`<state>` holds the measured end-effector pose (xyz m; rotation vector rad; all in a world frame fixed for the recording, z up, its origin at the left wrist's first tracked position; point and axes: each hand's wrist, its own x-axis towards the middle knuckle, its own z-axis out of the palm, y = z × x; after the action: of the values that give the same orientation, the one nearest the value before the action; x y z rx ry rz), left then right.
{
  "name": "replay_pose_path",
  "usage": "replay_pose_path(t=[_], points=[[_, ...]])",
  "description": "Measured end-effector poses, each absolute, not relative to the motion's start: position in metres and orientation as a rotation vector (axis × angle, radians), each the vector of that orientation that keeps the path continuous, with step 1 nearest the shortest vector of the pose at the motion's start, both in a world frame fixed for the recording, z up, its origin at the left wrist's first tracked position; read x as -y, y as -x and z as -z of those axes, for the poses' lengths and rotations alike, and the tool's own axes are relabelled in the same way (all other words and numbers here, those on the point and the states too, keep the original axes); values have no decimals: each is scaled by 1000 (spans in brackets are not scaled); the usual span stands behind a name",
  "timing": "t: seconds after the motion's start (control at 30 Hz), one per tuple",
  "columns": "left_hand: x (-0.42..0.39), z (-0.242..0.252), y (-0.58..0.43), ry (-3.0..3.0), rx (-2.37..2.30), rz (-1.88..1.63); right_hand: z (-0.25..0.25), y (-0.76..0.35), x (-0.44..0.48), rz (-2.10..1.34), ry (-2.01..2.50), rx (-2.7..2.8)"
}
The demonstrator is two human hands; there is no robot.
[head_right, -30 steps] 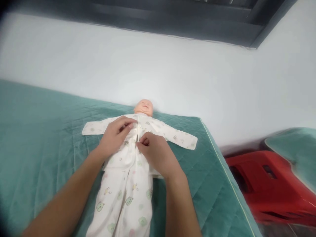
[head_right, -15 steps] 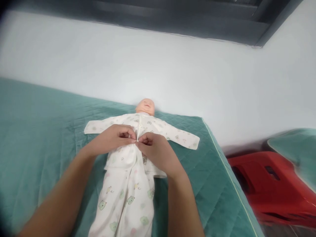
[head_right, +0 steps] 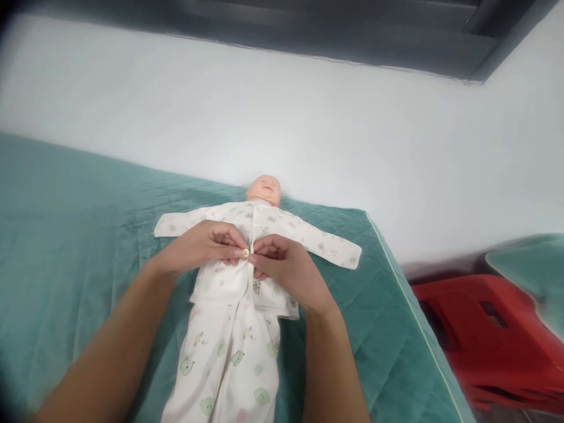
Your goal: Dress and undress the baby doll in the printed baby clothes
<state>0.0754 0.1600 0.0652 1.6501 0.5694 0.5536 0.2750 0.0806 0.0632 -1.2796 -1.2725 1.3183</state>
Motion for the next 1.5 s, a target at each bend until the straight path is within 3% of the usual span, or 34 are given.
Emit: replay_pose_path(t=[1.5], points=[[-156, -63, -83, -1537, -557, -525, -63, -267, -79, -1277, 1300, 1462]])
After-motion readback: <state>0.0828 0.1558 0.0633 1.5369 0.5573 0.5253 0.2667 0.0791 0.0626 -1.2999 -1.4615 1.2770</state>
